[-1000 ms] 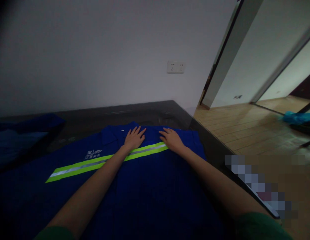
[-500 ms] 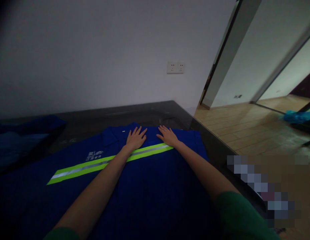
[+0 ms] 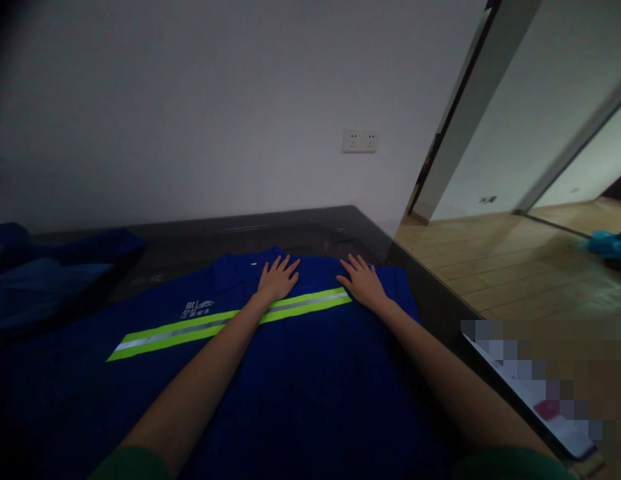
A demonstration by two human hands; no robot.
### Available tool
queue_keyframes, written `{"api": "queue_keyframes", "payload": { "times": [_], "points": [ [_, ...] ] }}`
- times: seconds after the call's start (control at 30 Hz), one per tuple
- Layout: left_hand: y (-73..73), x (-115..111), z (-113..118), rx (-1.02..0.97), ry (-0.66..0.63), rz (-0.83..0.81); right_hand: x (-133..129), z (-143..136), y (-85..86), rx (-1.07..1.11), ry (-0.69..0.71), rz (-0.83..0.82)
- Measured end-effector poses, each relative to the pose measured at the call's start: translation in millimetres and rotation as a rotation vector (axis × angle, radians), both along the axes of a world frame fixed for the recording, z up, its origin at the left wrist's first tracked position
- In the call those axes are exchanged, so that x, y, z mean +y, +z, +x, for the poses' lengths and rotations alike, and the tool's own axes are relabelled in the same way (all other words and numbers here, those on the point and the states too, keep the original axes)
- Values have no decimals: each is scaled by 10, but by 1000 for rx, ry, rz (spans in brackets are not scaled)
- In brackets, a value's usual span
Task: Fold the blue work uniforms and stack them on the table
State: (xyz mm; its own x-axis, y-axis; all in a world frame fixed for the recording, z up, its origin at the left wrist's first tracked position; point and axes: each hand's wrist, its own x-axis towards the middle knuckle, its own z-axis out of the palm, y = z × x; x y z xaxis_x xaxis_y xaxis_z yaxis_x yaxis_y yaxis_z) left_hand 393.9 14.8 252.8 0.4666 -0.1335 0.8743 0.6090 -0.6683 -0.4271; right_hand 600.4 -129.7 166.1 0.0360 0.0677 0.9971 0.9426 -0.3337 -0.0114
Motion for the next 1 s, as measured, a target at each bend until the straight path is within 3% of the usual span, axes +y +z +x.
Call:
{"api": "queue_keyframes", "payload": {
  "times": [0.1, 0.2, 0.33, 0.4, 0.5, 0.63, 0.73, 0.8, 0.9, 1.0],
  "points": [
    [-11, -4, -3, -4, 1, 2, -67, 245, -228, 123, -71, 0],
    [-18, 8, 2, -13, -1, 16, -97, 426, -303, 115, -64, 5],
    [-21, -6, -7, -43, -62, 47, -190, 406, -282, 51, -33, 98],
    [-33, -56, -45, -75, -115, 53, -262, 297, -352, 8, 2, 183],
    [-95, -181, -176, -146, -185, 93, -311, 102, -645, -37, 72, 243],
    [-312, -377, -508, -172, -370, 229, -201, 29, -1145, -30, 68, 100],
    [-633, -522, -935, -94, -484, 268, -109, 93, -1298, 20, 63, 16],
    [-952, -611, -1344, 16, -547, 251, -133, 71, -1292, 32, 113, 25],
    [-1584, -688, -2118, 163, -603, 135, -365, -141, -1337, 69, 282, 108],
    [-2358, -602, -2912, 46, -654, -154, -740, -459, -1698, 163, 482, 194]
  ]
}}
